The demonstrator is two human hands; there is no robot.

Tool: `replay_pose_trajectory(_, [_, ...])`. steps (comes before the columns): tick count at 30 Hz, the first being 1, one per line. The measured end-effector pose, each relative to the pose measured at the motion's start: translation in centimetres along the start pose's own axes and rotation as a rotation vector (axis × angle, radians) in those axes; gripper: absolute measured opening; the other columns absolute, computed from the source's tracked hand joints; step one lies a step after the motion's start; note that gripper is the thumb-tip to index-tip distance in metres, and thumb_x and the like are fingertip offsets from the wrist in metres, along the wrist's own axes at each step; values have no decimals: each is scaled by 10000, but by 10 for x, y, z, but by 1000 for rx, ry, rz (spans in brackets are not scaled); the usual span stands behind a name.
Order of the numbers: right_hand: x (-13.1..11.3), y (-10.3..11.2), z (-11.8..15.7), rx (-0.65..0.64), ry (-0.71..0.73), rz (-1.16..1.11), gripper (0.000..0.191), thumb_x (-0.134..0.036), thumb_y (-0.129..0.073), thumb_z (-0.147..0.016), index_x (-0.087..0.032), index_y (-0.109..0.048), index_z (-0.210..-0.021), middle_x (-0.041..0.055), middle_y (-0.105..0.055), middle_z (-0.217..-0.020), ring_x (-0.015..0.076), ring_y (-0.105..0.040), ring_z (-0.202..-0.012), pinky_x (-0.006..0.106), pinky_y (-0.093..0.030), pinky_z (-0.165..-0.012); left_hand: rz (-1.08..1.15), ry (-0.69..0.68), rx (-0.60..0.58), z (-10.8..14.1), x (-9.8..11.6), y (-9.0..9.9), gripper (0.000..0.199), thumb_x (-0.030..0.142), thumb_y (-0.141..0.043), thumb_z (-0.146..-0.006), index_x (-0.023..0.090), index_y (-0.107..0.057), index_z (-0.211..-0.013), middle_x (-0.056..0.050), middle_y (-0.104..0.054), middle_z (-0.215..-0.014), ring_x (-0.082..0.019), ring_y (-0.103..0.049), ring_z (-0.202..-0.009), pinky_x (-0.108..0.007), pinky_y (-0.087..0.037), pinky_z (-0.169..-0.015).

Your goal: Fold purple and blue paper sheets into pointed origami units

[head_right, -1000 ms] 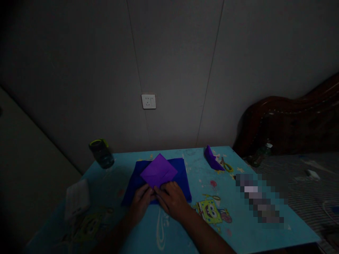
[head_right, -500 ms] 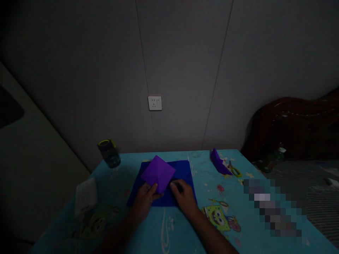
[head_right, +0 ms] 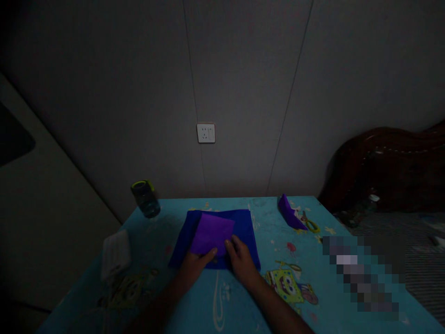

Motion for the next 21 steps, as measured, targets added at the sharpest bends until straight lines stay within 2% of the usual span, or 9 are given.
replay_pose_trajectory(2, [5, -1, 2, -10, -24, 11, 396, -539, -495, -911, -207, -669, -1038, 49, -701, -845, 221, -636, -755, 335, -537, -735, -73, 1, -48, 2, 1, -2, 187, 374, -725, -725, 188, -723, -744, -46, -746, -739, -209, -681, -672, -331, -559, -683])
replay_pose_trajectory(4, [6, -6, 4, -63, -19, 30, 375, -504, -471, -935, -201, -652, -1061, 25, -664, -769, 196, -600, -679, 305, -517, -653, -113, -5, -92, 4, 2, -4, 235, 398, -673, -773, 205, -698, -640, -29, -714, -635, -198, -665, -629, -318, -542, -686])
replay_pose_trajectory(7, [-3, -14, 7, -142, 28, 19, 355, -451, -490, -942, -201, -595, -1172, 6, -641, -775, 176, -579, -683, 292, -500, -662, -105, -6, -112, 4, -1, -7, 316, 428, -637, -800, 218, -651, -565, -9, -657, -536, -180, -635, -560, -303, -526, -651])
replay_pose_trajectory(10, [-13, -18, 9, -184, 54, -7, 419, -417, -533, -929, -209, -519, -1293, 3, -641, -812, 172, -584, -719, 292, -500, -695, -9, 38, -105, 2, -8, -10, 302, 476, -661, -766, 206, -655, -631, 9, -626, -515, -165, -601, -498, -286, -502, -542])
replay_pose_trajectory(13, [-16, -19, 10, -207, 49, -25, 450, -418, -549, -921, -212, -512, -1320, -3, -632, -799, 165, -574, -705, 282, -490, -679, 48, 86, -117, 3, -11, -13, 336, 521, -695, -721, 187, -663, -690, 8, -626, -525, -164, -595, -487, -281, -488, -500])
replay_pose_trajectory(16, [-9, -14, 8, -193, 10, -55, 479, -449, -533, -928, -198, -518, -1336, -5, -624, -753, 157, -555, -661, 272, -474, -638, 106, 115, -104, 3, -11, -12, 407, 558, -711, -703, 158, -655, -756, -4, -620, -512, -173, -603, -476, -294, -496, -504])
replay_pose_trajectory(18, [-1, -7, 5, -154, -25, -75, 533, -484, -520, -929, -188, -496, -1371, 3, -639, -745, 161, -554, -638, 271, -469, -608, 191, 125, -64, 2, -11, -6, 519, 622, -684, -704, 142, -637, -895, -4, -620, -523, -182, -614, -464, -293, -487, -476])
replay_pose_trajectory(20, [4, 1, 2, -110, -32, -99, 577, -515, -502, -930, -192, -467, -1407, 41, -689, -859, 185, -601, -717, 302, -498, -682, 260, 116, -45, 0, -11, 0, 656, 706, -609, -714, 138, -595, -1041, -4, -628, -557, -189, -629, -464, -276, -466, -435])
replay_pose_trajectory(21, [4, 4, 1, -100, -19, -108, 586, -522, -493, -932, -200, -456, -1420, 66, -703, -970, 206, -626, -814, 332, -506, -773, 285, 118, -62, -1, -12, 1, 701, 735, -570, -722, 137, -577, -1087, -8, -636, -578, -191, -637, -468, -267, -457, -421])
Point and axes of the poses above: each hand's wrist, its own z-axis away from the middle knuckle, its own y-axis out of the back of the hand, x = y × z, the point moved 8 cm from there along -z, towards the middle knuckle
